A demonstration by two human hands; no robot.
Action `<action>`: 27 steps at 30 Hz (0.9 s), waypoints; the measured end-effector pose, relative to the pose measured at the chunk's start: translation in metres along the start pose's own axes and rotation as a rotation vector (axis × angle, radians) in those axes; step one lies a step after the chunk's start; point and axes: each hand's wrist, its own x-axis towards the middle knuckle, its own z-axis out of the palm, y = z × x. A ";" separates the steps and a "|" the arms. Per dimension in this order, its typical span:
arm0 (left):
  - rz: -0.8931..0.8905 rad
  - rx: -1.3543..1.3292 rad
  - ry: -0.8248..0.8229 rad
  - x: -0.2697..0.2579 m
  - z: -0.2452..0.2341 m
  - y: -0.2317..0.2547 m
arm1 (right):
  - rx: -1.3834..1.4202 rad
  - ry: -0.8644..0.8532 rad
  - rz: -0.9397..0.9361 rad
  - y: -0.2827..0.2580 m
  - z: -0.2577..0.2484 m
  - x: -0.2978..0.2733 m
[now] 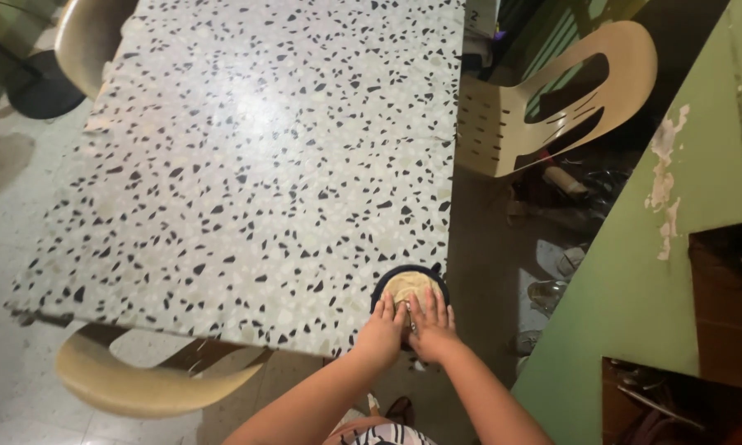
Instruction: Cleaning a small circular cloth pad by rubbing it against a table surface with hands.
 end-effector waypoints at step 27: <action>0.105 0.049 0.040 0.316 -0.135 -0.093 | -0.015 0.210 0.170 0.042 -0.214 0.251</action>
